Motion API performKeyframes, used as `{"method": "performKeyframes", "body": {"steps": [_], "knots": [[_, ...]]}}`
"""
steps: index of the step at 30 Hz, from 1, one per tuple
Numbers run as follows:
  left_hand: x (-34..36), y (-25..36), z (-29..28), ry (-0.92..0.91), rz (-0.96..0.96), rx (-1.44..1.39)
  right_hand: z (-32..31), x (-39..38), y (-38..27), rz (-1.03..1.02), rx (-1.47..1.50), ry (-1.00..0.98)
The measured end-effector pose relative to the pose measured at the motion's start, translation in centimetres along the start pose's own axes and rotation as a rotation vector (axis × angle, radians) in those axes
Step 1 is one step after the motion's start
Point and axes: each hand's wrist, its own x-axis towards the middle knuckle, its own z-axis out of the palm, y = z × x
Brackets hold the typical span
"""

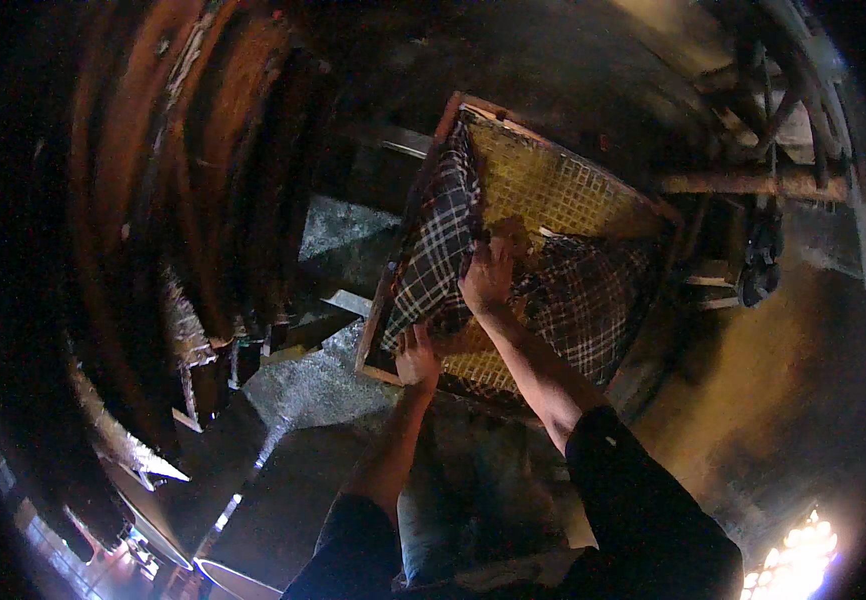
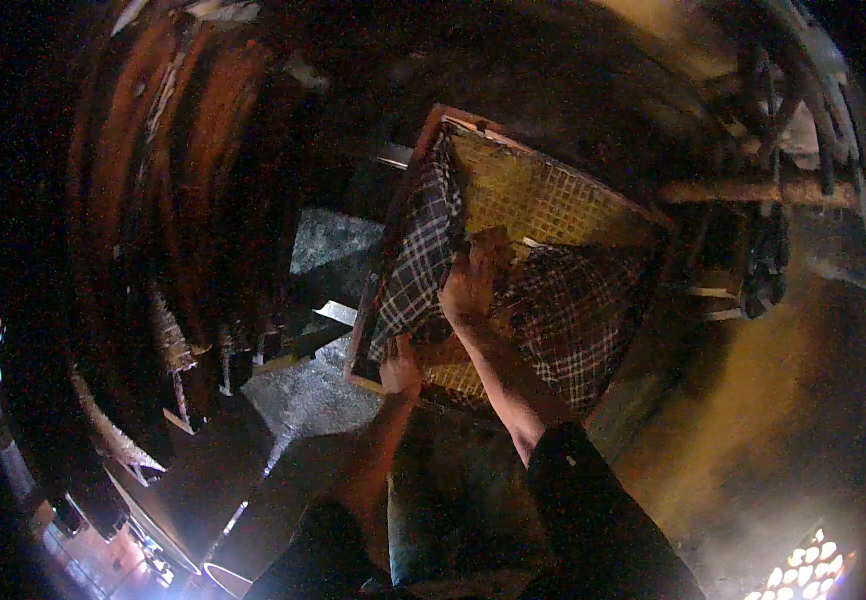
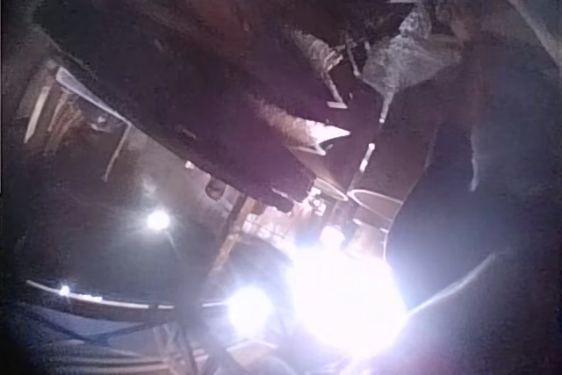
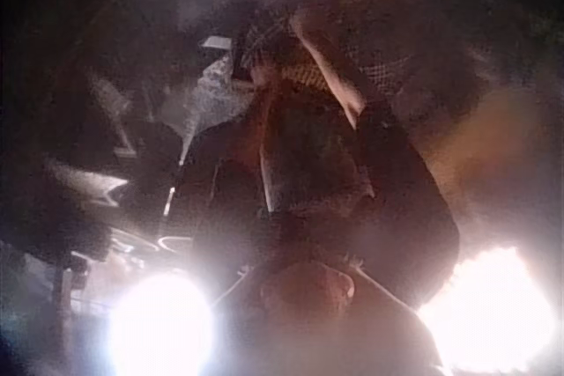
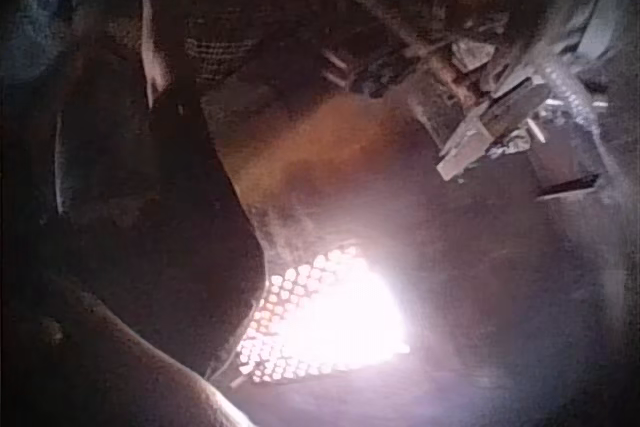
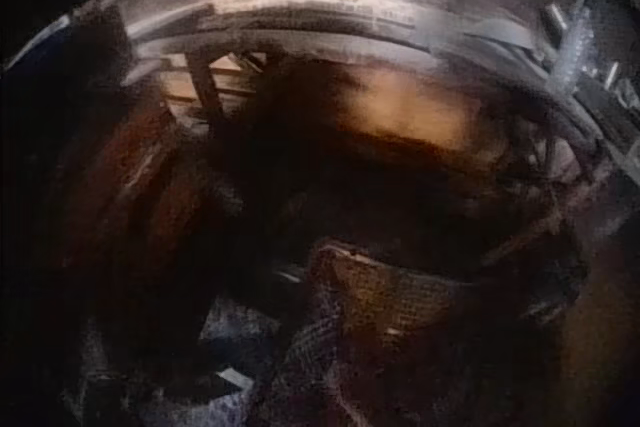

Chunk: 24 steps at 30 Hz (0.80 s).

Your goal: The person layers sheets of pulp onto a stack using a screened frame and a cloth, then processes materials in a large basin.

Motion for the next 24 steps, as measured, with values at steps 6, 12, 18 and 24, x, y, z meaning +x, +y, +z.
{"method": "performKeyframes", "body": {"steps": [6,12,18,24], "knots": [[0.7,0.6,-6.1,0.086,0.118,-0.418,-0.7,7.7,3.4,0.259,0.570,-0.204],[-2.1,-12.1,-6.4,0.526,-0.667,-0.582,-9.9,12.5,-5.1,-0.024,1.408,-0.827],[-0.1,-4.8,-3.9,0.244,0.002,-0.400,-8.4,5.2,11.0,-0.241,-0.113,-0.305],[1.5,1.2,-2.5,0.155,0.091,-0.272,-4.3,-12.3,17.8,-0.096,0.791,-0.030]]}}
